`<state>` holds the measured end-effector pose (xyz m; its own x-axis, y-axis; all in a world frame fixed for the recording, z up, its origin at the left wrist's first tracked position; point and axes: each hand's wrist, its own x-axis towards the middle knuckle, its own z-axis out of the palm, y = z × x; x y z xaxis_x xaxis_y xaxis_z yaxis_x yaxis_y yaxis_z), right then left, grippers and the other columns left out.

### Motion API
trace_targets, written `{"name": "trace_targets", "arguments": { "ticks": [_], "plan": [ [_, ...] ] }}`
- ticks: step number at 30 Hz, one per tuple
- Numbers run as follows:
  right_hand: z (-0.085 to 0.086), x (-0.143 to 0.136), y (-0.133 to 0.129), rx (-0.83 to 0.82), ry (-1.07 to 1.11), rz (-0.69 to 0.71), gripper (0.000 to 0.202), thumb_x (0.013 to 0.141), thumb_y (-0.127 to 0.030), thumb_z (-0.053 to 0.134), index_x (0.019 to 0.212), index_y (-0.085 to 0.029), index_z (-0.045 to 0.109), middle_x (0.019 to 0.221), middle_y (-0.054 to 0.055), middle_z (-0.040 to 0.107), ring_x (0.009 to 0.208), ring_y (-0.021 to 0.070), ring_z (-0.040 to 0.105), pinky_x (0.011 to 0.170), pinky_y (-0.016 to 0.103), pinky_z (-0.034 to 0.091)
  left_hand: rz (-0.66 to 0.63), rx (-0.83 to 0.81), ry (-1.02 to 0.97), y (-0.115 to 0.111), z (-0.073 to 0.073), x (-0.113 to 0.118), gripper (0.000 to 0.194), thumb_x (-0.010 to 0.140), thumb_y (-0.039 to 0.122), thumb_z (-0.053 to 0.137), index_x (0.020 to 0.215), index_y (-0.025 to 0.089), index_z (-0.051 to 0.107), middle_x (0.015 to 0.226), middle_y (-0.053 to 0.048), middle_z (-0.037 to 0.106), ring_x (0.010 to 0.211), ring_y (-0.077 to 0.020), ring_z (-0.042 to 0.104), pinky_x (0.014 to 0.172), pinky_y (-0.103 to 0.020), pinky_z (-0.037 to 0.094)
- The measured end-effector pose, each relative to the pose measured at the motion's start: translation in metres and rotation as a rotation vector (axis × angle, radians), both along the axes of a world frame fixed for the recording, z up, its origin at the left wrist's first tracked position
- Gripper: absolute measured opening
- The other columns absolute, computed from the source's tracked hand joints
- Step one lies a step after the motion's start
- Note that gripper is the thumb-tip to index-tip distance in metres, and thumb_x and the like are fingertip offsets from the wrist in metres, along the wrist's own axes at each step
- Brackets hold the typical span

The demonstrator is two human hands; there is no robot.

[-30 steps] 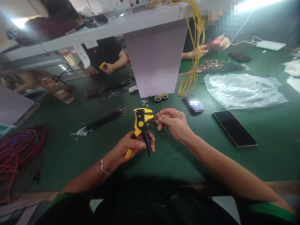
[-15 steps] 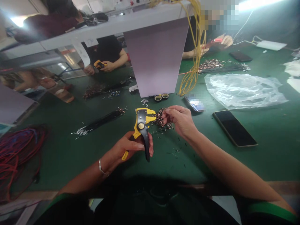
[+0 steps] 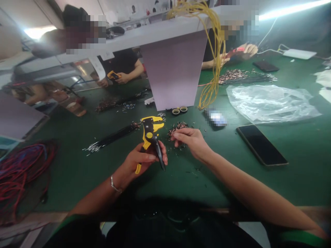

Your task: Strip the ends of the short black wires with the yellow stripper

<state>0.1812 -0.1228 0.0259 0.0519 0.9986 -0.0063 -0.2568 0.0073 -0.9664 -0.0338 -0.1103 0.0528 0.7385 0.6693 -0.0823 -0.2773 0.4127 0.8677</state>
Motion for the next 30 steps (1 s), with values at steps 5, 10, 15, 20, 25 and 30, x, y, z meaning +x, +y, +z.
{"name": "trace_targets", "arguments": {
  "ticks": [5,10,15,20,25,30],
  "plan": [
    [0.009,-0.016,-0.016,0.106,-0.102,0.197,0.013,0.079,-0.035,0.073,0.080,-0.024,0.079,0.074,0.002,0.076,0.072,0.0180,0.069,0.078,0.036,0.055,0.004,0.025,0.002,-0.002,0.002,0.004,0.033,0.066,0.015,0.072,0.099,0.012,0.070,0.090,-0.009,0.069,0.079,-0.0234,0.068,0.076,-0.041,0.057],
    [0.005,-0.021,-0.018,0.051,0.031,0.162,0.013,0.081,-0.034,0.070,0.077,-0.025,0.079,0.066,0.000,0.072,0.064,0.0168,0.067,0.075,0.036,0.057,-0.023,0.036,0.021,-0.003,0.002,0.007,0.032,0.065,0.016,0.075,0.097,0.016,0.071,0.095,-0.008,0.069,0.078,-0.0223,0.067,0.078,-0.041,0.056],
    [0.007,-0.020,-0.019,0.035,0.042,0.071,0.008,0.077,-0.031,0.075,0.075,-0.025,0.079,0.074,0.001,0.074,0.072,0.0183,0.069,0.078,0.037,0.057,-0.055,0.061,0.050,-0.003,-0.002,0.005,0.030,0.068,0.020,0.074,0.097,0.019,0.071,0.095,-0.008,0.069,0.079,-0.0235,0.067,0.078,-0.042,0.056],
    [0.011,-0.026,-0.026,0.017,0.153,0.262,0.018,0.083,-0.039,0.072,0.073,-0.024,0.075,0.061,-0.002,0.064,0.050,0.0154,0.062,0.055,0.034,0.054,-0.079,0.089,0.031,-0.004,-0.005,0.004,0.029,0.069,0.018,0.072,0.098,0.016,0.070,0.088,-0.010,0.071,0.084,-0.0265,0.069,0.081,-0.044,0.055],
    [0.012,-0.016,-0.019,0.029,0.102,-0.009,0.016,0.077,-0.037,0.076,0.082,-0.021,0.078,0.081,0.002,0.074,0.077,0.0161,0.068,0.084,0.035,0.055,-0.036,0.136,0.054,0.002,-0.005,0.001,0.039,0.068,0.014,0.073,0.107,0.014,0.067,0.091,-0.011,0.073,0.081,-0.0244,0.069,0.082,-0.042,0.053],
    [0.015,0.003,-0.008,0.074,-0.014,-0.118,0.019,0.080,-0.035,0.072,0.088,-0.019,0.075,0.066,0.000,0.068,0.068,0.0156,0.065,0.074,0.034,0.055,0.013,0.191,0.100,0.013,-0.008,-0.005,0.047,0.064,0.014,0.076,0.110,0.016,0.066,0.117,-0.016,0.069,0.083,-0.0229,0.069,0.087,-0.043,0.050]
  ]
}}
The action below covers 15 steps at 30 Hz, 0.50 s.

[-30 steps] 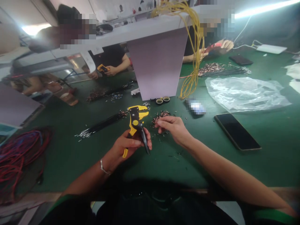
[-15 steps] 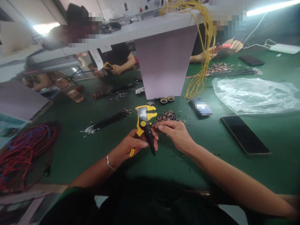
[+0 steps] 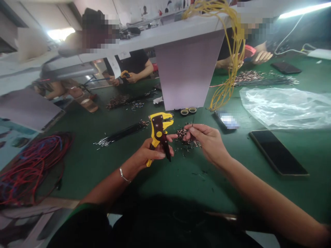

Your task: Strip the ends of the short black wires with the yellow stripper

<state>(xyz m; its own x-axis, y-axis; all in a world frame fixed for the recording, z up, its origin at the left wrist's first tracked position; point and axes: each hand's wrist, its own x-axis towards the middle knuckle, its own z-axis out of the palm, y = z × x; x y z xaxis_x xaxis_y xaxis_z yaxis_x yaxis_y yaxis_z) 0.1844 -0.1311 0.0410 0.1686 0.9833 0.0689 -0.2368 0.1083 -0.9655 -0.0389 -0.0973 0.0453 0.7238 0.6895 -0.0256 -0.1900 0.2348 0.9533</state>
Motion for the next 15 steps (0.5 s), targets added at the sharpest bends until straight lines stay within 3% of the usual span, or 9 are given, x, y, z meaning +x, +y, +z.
{"name": "trace_targets", "arguments": {
  "ticks": [3,5,9,15],
  "plan": [
    [0.002,0.005,0.002,-0.063,-0.139,-0.008,0.016,0.077,-0.030,0.070,0.088,-0.018,0.073,0.053,-0.004,0.059,0.047,0.0124,0.056,0.053,0.031,0.050,0.019,0.033,0.011,0.005,-0.003,-0.003,0.049,0.065,0.015,0.077,0.113,0.017,0.066,0.123,-0.016,0.067,0.086,-0.0222,0.068,0.089,-0.043,0.050],
    [0.004,0.004,0.000,-0.124,-0.217,0.014,0.010,0.076,-0.027,0.070,0.080,-0.018,0.072,0.050,-0.004,0.058,0.040,0.0108,0.052,0.045,0.029,0.047,0.030,0.041,0.008,0.007,-0.004,-0.003,0.049,0.064,0.014,0.078,0.112,0.016,0.067,0.114,-0.014,0.070,0.088,-0.0222,0.067,0.088,-0.041,0.051],
    [0.012,-0.003,-0.008,-0.178,-0.386,0.049,0.016,0.078,-0.025,0.066,0.063,-0.020,0.068,0.043,-0.004,0.055,0.033,0.0092,0.048,0.039,0.027,0.042,0.036,0.039,-0.015,0.007,-0.008,-0.002,0.047,0.064,0.013,0.080,0.110,0.015,0.069,0.094,-0.007,0.070,0.085,-0.0209,0.066,0.086,-0.038,0.051],
    [0.028,-0.011,-0.019,-0.232,-0.414,0.130,0.029,0.080,-0.021,0.062,0.051,-0.021,0.057,0.037,-0.005,0.050,0.028,0.0093,0.047,0.035,0.025,0.038,0.024,0.135,0.032,0.003,-0.008,0.000,0.044,0.068,0.015,0.080,0.110,0.015,0.068,0.092,-0.007,0.069,0.087,-0.0205,0.065,0.085,-0.035,0.049]
  ]
}}
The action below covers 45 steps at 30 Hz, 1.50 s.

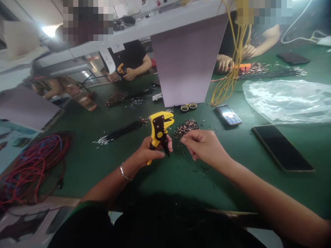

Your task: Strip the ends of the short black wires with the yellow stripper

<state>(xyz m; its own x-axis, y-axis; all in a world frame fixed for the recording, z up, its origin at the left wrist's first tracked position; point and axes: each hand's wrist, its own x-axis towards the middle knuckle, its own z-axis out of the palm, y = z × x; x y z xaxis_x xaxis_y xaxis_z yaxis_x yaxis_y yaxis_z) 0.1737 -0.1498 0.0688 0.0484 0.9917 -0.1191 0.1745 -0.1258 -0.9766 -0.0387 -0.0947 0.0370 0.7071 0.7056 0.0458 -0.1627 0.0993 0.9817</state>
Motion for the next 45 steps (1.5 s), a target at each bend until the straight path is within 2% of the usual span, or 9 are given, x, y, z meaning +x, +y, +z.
{"name": "trace_targets", "arguments": {
  "ticks": [6,14,20,27,37,45],
  "plan": [
    [0.006,-0.001,-0.004,-0.003,0.083,0.070,0.026,0.079,-0.017,0.059,0.054,-0.020,0.059,0.034,-0.006,0.048,0.026,0.0068,0.044,0.034,0.022,0.036,-0.027,0.103,0.069,-0.001,-0.003,-0.002,0.043,0.074,0.020,0.078,0.115,0.016,0.066,0.094,-0.007,0.067,0.090,-0.0207,0.062,0.089,-0.036,0.047],
    [-0.001,-0.002,-0.005,-0.069,0.328,0.126,0.016,0.076,-0.019,0.058,0.061,-0.019,0.061,0.036,-0.008,0.048,0.026,0.0056,0.039,0.030,0.020,0.037,-0.081,0.142,0.110,-0.001,-0.006,-0.003,0.045,0.075,0.022,0.079,0.117,0.015,0.065,0.096,-0.009,0.067,0.094,-0.0230,0.062,0.090,-0.037,0.047],
    [-0.002,-0.005,-0.007,-0.090,0.364,0.156,0.018,0.075,-0.016,0.057,0.058,-0.020,0.061,0.038,-0.007,0.051,0.026,0.0052,0.038,0.029,0.020,0.037,-0.080,0.160,0.135,-0.001,-0.008,-0.004,0.038,0.076,0.023,0.078,0.112,0.016,0.066,0.095,-0.008,0.067,0.092,-0.0216,0.062,0.090,-0.036,0.047],
    [-0.003,-0.009,-0.006,-0.121,0.396,0.123,0.021,0.078,-0.016,0.058,0.057,-0.020,0.059,0.037,-0.007,0.050,0.026,0.0048,0.038,0.028,0.020,0.036,-0.085,0.215,0.151,-0.001,-0.009,-0.004,0.036,0.077,0.024,0.077,0.109,0.016,0.064,0.093,-0.008,0.067,0.091,-0.0215,0.063,0.090,-0.036,0.048],
    [-0.002,-0.013,-0.008,-0.156,0.402,0.122,0.025,0.080,-0.015,0.056,0.055,-0.020,0.058,0.035,-0.008,0.046,0.024,0.0049,0.036,0.028,0.019,0.035,-0.056,0.272,0.185,-0.003,-0.011,-0.003,0.031,0.079,0.025,0.075,0.106,0.016,0.063,0.088,-0.006,0.065,0.083,-0.0183,0.061,0.082,-0.034,0.050],
    [-0.004,-0.013,-0.008,-0.161,0.402,0.111,0.025,0.079,-0.011,0.056,0.056,-0.019,0.058,0.035,-0.008,0.047,0.024,0.0048,0.036,0.027,0.019,0.034,-0.032,0.225,0.233,-0.007,-0.010,0.000,0.025,0.079,0.025,0.077,0.098,0.014,0.064,0.084,-0.005,0.063,0.076,-0.0157,0.060,0.073,-0.030,0.050]
  ]
}}
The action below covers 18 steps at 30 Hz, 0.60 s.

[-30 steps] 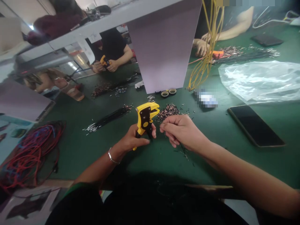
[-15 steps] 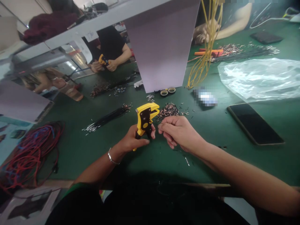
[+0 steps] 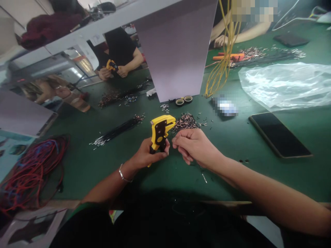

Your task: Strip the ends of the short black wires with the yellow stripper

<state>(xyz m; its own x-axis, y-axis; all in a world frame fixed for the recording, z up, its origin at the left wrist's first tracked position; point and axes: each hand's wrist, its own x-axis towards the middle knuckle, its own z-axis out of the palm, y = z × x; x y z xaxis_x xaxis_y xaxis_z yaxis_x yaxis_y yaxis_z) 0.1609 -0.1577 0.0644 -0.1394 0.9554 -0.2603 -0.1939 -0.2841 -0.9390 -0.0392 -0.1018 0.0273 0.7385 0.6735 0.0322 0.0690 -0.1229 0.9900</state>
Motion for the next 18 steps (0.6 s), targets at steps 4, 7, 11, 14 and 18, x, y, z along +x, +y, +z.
{"name": "trace_targets", "arguments": {
  "ticks": [4,7,11,14,18],
  "plan": [
    [0.0002,-0.0006,0.0004,-0.027,-0.010,-0.005,0.026,0.079,-0.009,0.055,0.055,-0.019,0.057,0.034,-0.009,0.045,0.024,0.0045,0.035,0.027,0.018,0.035,0.052,0.006,0.030,-0.0018,-0.0017,-0.0002,0.025,0.079,0.028,0.078,0.094,0.014,0.064,0.079,-0.003,0.062,0.070,-0.0144,0.060,0.067,-0.029,0.051],
    [0.0004,-0.0011,0.0002,-0.027,-0.007,0.003,0.026,0.079,-0.010,0.055,0.055,-0.019,0.057,0.034,-0.009,0.045,0.023,0.0045,0.035,0.026,0.018,0.034,0.088,-0.016,0.040,-0.0029,-0.0012,0.0004,0.026,0.078,0.030,0.079,0.090,0.013,0.063,0.076,-0.002,0.061,0.068,-0.0138,0.060,0.065,-0.028,0.051],
    [0.0001,-0.0014,-0.0001,-0.021,0.014,0.002,0.025,0.079,-0.011,0.056,0.055,-0.019,0.056,0.033,-0.009,0.045,0.023,0.0042,0.034,0.027,0.018,0.034,0.107,0.008,0.082,-0.0044,0.0003,0.0015,0.026,0.079,0.032,0.077,0.088,0.013,0.063,0.073,-0.003,0.062,0.064,-0.0130,0.059,0.062,-0.027,0.050],
    [-0.0004,-0.0014,-0.0003,-0.023,0.024,0.003,0.025,0.078,-0.012,0.057,0.055,-0.020,0.056,0.034,-0.008,0.045,0.024,0.0041,0.034,0.027,0.018,0.034,0.141,0.072,0.120,-0.0061,-0.0008,0.0013,0.024,0.081,0.031,0.076,0.087,0.012,0.063,0.069,-0.003,0.063,0.061,-0.0121,0.059,0.059,-0.025,0.049],
    [-0.0014,-0.0018,-0.0002,-0.027,0.027,0.002,0.023,0.077,-0.013,0.058,0.055,-0.020,0.057,0.034,-0.008,0.044,0.025,0.0042,0.034,0.027,0.018,0.033,0.212,0.107,0.136,-0.0080,-0.0063,0.0004,0.022,0.082,0.031,0.075,0.086,0.013,0.062,0.062,0.000,0.062,0.052,-0.0104,0.057,0.052,-0.023,0.048]
  ]
}}
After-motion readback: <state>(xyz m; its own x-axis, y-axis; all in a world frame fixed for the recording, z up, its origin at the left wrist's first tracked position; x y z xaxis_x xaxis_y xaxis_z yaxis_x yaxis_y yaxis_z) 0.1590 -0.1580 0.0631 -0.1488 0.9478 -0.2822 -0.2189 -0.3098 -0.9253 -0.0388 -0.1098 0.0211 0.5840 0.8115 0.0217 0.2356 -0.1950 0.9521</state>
